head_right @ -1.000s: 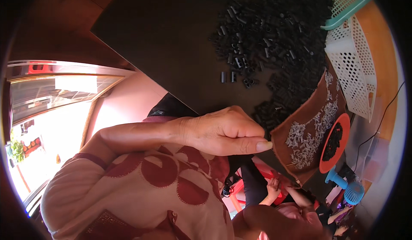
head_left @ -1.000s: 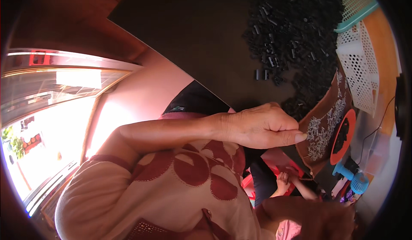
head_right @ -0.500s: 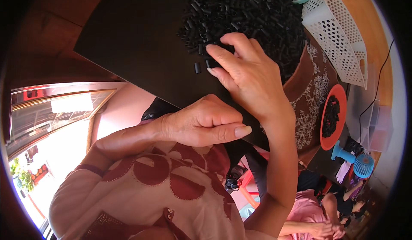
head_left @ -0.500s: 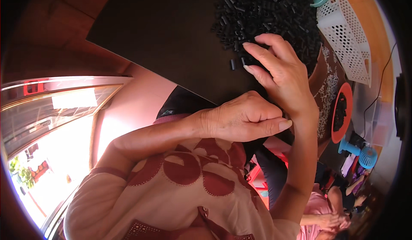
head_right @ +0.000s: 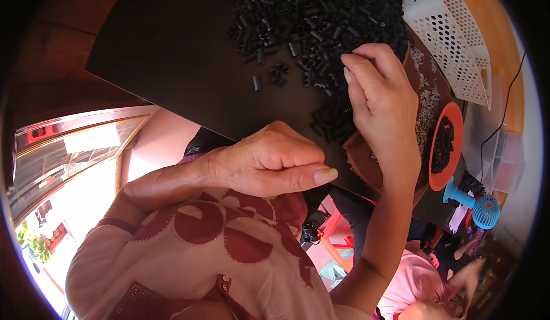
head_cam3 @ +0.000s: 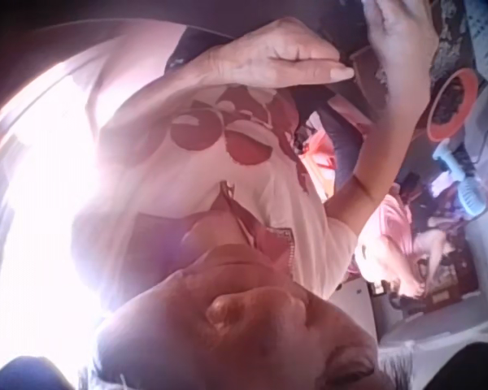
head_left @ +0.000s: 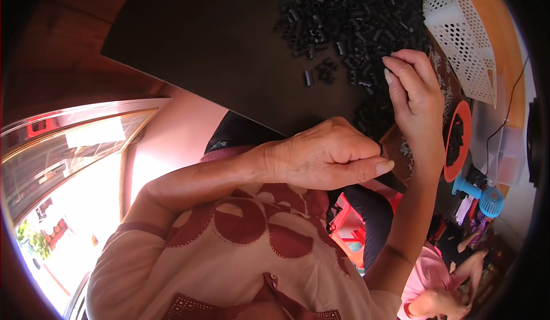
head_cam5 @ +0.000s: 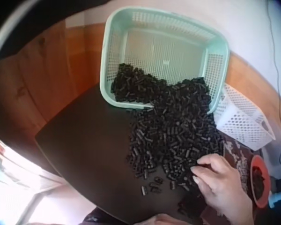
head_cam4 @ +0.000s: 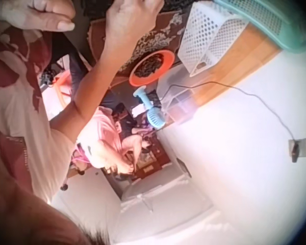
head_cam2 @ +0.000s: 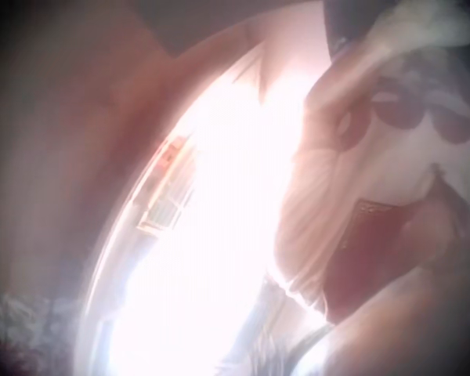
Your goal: The person picks up black plastic connector housings and small metal components from a table, inserting the metal pieces into the housings one by one.
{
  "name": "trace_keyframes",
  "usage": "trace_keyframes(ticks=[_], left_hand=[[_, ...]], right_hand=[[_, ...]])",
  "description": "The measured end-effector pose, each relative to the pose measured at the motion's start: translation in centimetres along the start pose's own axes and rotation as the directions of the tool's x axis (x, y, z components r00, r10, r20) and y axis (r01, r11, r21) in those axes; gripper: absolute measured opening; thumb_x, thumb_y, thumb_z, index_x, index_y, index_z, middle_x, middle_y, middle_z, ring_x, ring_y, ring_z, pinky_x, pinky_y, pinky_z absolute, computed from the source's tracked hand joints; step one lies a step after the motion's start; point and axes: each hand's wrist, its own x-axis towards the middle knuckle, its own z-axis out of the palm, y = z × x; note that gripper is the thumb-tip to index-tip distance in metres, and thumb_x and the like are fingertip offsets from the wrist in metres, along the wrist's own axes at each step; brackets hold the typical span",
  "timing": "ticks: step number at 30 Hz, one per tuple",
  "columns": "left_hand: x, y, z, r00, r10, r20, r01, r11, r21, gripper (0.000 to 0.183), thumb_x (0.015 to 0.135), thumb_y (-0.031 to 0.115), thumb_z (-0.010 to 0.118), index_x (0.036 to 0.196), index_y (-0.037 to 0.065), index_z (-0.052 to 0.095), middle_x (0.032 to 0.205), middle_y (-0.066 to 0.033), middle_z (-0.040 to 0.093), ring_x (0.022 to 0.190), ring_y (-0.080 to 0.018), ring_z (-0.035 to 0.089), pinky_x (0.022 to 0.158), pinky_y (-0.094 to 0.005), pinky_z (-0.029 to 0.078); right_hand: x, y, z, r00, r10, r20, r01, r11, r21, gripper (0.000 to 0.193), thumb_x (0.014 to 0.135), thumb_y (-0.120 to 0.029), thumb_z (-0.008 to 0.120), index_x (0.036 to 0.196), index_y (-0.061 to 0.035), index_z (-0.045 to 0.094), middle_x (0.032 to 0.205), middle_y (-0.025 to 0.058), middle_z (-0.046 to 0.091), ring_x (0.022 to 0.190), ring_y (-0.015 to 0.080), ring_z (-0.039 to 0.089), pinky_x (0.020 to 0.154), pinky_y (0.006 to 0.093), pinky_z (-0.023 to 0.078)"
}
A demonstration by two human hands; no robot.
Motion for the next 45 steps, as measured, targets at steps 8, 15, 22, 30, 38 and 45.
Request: trace_keyframes(ticks=[8,15,22,30,38,45], left_hand=[[-0.1,-0.1,0.1,1.0,0.018,0.003,-0.018,1.0,0.015,0.042,0.093,0.008,0.058,0.06,0.003,0.034,0.051,-0.0062,0.029,0.044,-0.019,0.027,0.043,-0.0355,0.025],[-0.2,-0.4,0.2,0.999,0.034,0.001,-0.034,0.998,0.047,0.042,0.093,0.008,0.058,0.06,0.003,0.033,0.051,-0.0064,0.03,0.044,-0.0204,0.028,0.043,-0.0358,0.025],[-0.2,-0.4,0.0,0.999,0.032,-0.005,-0.032,0.999,0.006,0.042,0.093,0.008,0.059,0.059,0.004,0.033,0.051,-0.0069,0.03,0.044,-0.021,0.029,0.043,-0.0358,0.026],[-0.1,-0.4,0.0,0.999,0.043,-0.009,-0.043,0.999,0.029,0.043,0.092,0.009,0.059,0.059,0.004,0.033,0.05,-0.0073,0.03,0.043,-0.0217,0.029,0.042,-0.0358,0.026],[-0.2,-0.5,0.0,0.999,0.044,-0.003,-0.044,0.999,0.013,0.043,0.092,0.009,0.06,0.059,0.004,0.033,0.05,-0.0073,0.03,0.043,-0.0216,0.028,0.042,-0.0362,0.025],[-0.4,-0.5,0.1,1.0,0.028,0.011,-0.028,1.0,0.007,0.042,0.092,0.009,0.06,0.058,0.004,0.035,0.049,-0.0069,0.031,0.043,-0.0216,0.029,0.042,-0.0357,0.025]], right_hand=[[0.7,-0.8,1.0,0.994,-0.057,0.091,0.051,0.997,0.066,0.021,0.078,0.001,0.061,0.097,-0.0059,0.064,0.091,0.0056,0.059,0.077,0.025,0.062,0.061,0.0348,0.049],[2.2,-1.0,1.7,0.992,-0.048,0.113,0.039,0.996,0.078,0.02,0.08,-0.001,0.058,0.098,-0.0079,0.065,0.092,0.0041,0.057,0.079,0.0251,0.061,0.065,0.0361,0.049],[2.0,-0.6,0.5,0.987,0.06,0.147,-0.045,0.994,-0.099,0.015,0.08,-0.006,0.062,0.094,-0.009,0.066,0.089,0.0035,0.057,0.077,0.0246,0.061,0.064,0.0368,0.048],[3.1,-1.6,2.1,0.988,0.044,0.147,-0.055,0.996,0.072,0.01,0.083,-0.01,0.061,0.092,-0.008,0.064,0.085,0.0066,0.056,0.074,0.0293,0.06,0.063,0.0397,0.047],[2.6,-1.5,1.3,0.981,0.085,0.176,-0.081,0.996,-0.03,0.009,0.085,-0.013,0.058,0.092,-0.0082,0.062,0.086,0.0076,0.057,0.076,0.0316,0.06,0.063,0.0413,0.047],[0.2,-2.5,0.0,0.982,0.06,0.177,-0.097,0.972,0.213,0.012,0.08,-0.007,0.065,0.09,-0.0044,0.06,0.083,0.0085,0.054,0.072,0.0298,0.059,0.06,0.0382,0.047]])
